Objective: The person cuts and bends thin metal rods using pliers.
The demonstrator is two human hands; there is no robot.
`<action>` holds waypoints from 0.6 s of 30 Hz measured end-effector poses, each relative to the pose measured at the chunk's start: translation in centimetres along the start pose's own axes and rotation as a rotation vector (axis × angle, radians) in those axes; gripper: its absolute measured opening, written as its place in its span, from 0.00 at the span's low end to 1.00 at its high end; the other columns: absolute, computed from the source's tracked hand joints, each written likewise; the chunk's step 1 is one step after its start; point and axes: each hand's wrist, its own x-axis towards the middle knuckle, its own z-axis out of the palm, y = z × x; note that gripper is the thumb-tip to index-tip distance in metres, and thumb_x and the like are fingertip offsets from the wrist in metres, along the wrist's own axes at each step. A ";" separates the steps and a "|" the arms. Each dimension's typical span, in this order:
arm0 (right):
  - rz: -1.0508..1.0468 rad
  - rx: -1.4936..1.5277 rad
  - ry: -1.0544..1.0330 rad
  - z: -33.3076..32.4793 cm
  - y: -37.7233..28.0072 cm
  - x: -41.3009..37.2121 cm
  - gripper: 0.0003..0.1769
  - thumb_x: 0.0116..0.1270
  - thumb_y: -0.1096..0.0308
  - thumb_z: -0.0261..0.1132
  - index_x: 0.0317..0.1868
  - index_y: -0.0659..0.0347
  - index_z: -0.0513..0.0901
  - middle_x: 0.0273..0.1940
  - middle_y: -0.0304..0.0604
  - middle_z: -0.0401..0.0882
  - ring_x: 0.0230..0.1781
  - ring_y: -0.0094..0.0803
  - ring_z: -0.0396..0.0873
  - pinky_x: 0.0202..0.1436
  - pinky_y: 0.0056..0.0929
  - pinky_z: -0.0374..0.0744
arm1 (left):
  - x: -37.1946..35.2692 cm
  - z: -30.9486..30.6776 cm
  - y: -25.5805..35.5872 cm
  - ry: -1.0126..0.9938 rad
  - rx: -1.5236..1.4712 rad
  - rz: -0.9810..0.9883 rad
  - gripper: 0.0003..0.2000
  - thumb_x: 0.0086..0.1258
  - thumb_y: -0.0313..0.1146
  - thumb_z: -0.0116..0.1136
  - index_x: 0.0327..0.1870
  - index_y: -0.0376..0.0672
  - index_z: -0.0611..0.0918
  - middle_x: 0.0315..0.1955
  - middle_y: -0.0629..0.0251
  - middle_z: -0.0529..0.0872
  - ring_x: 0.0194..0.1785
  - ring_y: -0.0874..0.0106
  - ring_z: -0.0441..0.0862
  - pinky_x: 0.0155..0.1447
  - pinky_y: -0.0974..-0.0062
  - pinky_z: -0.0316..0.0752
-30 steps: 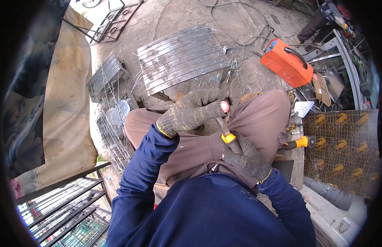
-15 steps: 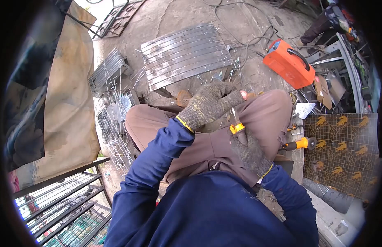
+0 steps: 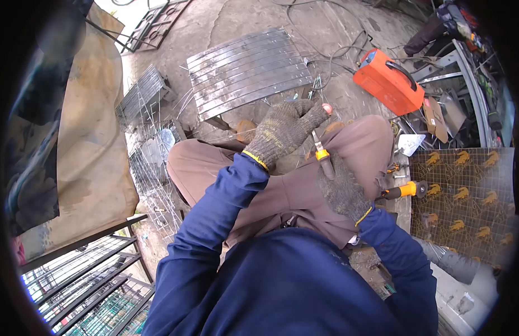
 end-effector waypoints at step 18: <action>0.447 2.393 -0.632 -1.2 -10.4 1.8 0.31 0.49 0.67 0.71 0.54 0.59 0.69 0.33 0.40 0.69 0.27 0.33 0.69 0.31 0.36 0.71 | 1.7 5.5 -13.9 0.126 -0.757 0.325 0.14 0.76 0.39 0.54 0.49 0.35 0.80 0.36 0.60 0.83 0.35 0.73 0.81 0.42 0.70 0.77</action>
